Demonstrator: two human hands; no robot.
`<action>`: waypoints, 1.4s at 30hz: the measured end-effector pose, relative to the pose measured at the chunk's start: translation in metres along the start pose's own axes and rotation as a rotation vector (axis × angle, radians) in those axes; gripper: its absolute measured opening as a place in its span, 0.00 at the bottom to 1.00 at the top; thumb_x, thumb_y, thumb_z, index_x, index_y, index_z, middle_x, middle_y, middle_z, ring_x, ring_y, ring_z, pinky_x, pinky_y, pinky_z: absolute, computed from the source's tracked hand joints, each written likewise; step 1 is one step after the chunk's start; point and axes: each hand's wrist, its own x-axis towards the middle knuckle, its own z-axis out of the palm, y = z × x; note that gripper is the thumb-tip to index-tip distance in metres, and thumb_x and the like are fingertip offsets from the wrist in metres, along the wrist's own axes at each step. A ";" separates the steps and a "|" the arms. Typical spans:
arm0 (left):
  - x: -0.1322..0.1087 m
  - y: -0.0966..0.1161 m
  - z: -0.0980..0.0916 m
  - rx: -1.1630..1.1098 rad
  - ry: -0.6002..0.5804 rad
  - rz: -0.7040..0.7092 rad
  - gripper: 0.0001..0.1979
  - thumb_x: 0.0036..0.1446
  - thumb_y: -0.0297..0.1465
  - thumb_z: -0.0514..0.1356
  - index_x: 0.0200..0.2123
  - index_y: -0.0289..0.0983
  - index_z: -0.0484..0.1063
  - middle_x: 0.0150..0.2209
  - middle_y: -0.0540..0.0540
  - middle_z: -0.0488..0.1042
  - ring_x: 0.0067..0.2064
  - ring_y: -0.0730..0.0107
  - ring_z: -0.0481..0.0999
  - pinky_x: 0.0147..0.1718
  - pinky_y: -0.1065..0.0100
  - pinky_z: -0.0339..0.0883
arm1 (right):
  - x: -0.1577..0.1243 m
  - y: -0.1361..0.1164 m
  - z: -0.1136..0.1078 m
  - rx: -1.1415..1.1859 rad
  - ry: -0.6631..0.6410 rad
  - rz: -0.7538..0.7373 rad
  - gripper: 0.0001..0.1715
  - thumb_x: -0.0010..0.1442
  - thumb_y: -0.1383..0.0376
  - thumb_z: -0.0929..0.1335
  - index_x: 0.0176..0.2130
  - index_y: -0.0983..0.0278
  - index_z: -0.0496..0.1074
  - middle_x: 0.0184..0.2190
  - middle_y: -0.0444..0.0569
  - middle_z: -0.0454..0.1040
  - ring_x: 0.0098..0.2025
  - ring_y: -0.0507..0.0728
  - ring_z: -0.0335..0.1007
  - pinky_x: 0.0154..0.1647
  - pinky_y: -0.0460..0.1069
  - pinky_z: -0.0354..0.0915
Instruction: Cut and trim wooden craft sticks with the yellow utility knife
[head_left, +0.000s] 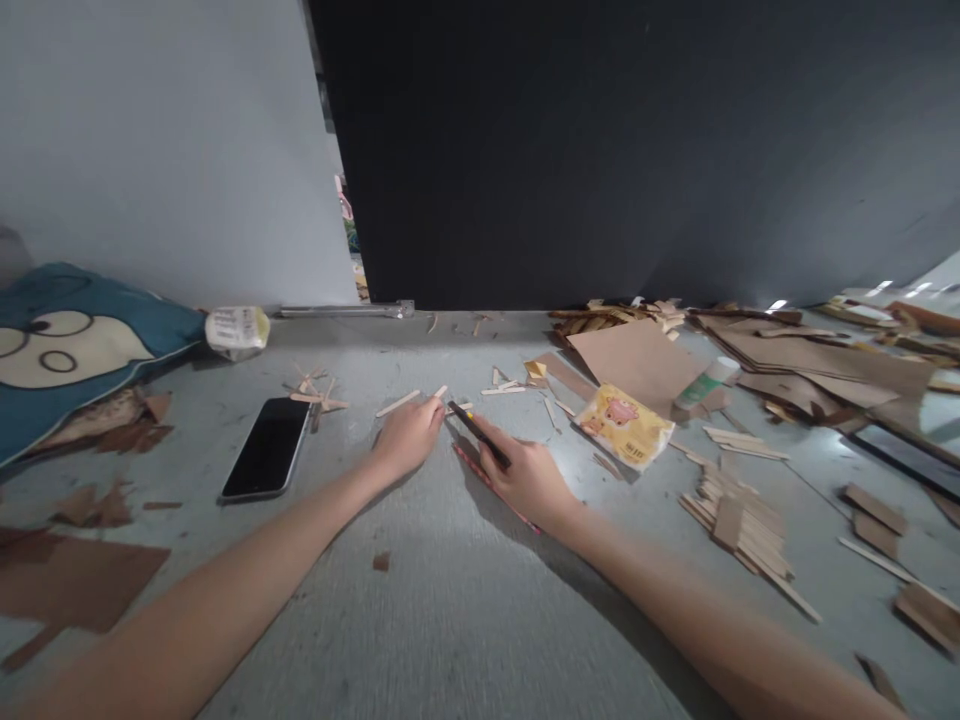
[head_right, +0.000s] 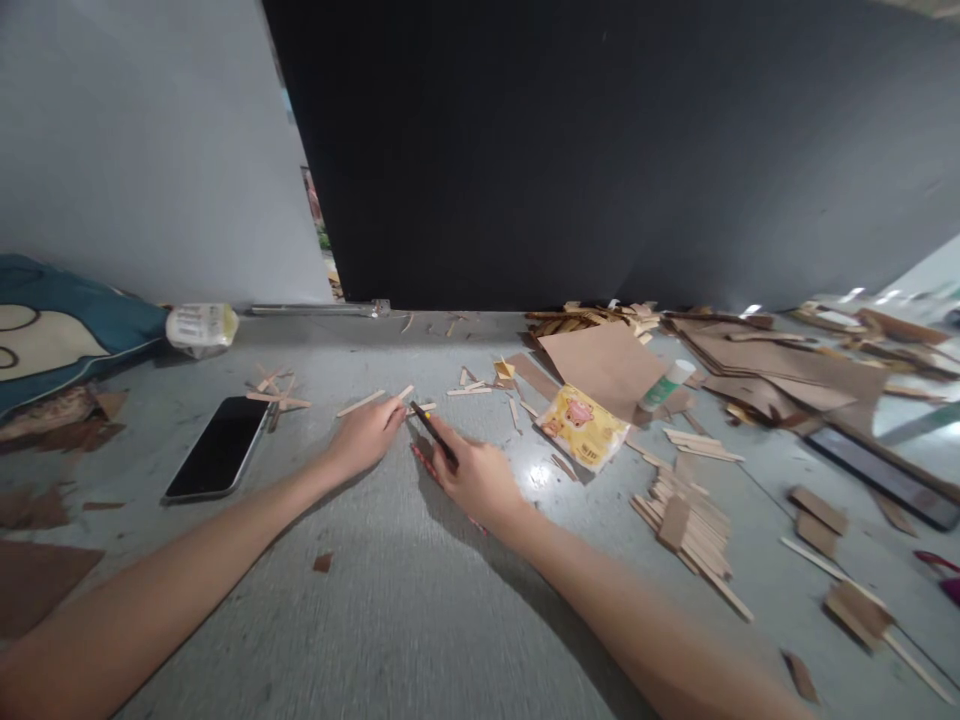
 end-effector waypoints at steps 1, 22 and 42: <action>0.000 0.001 -0.001 0.008 -0.007 -0.004 0.19 0.76 0.35 0.47 0.51 0.35 0.76 0.42 0.37 0.83 0.46 0.53 0.82 0.41 0.63 0.64 | 0.000 0.000 0.000 0.004 0.001 -0.002 0.30 0.73 0.60 0.61 0.69 0.64 0.71 0.31 0.54 0.85 0.27 0.56 0.79 0.29 0.46 0.61; 0.005 -0.008 -0.005 0.075 -0.055 0.125 0.19 0.77 0.37 0.47 0.48 0.38 0.77 0.42 0.38 0.84 0.46 0.51 0.83 0.43 0.62 0.67 | 0.000 -0.008 -0.006 -0.185 -0.122 0.039 0.33 0.73 0.61 0.62 0.73 0.57 0.64 0.32 0.51 0.85 0.28 0.57 0.79 0.27 0.47 0.58; 0.001 -0.004 -0.005 0.090 -0.042 0.128 0.18 0.76 0.35 0.47 0.48 0.40 0.77 0.41 0.38 0.84 0.44 0.52 0.83 0.43 0.62 0.66 | 0.004 -0.014 -0.011 -0.233 -0.188 0.066 0.34 0.73 0.58 0.63 0.74 0.56 0.63 0.32 0.51 0.84 0.29 0.58 0.79 0.29 0.48 0.59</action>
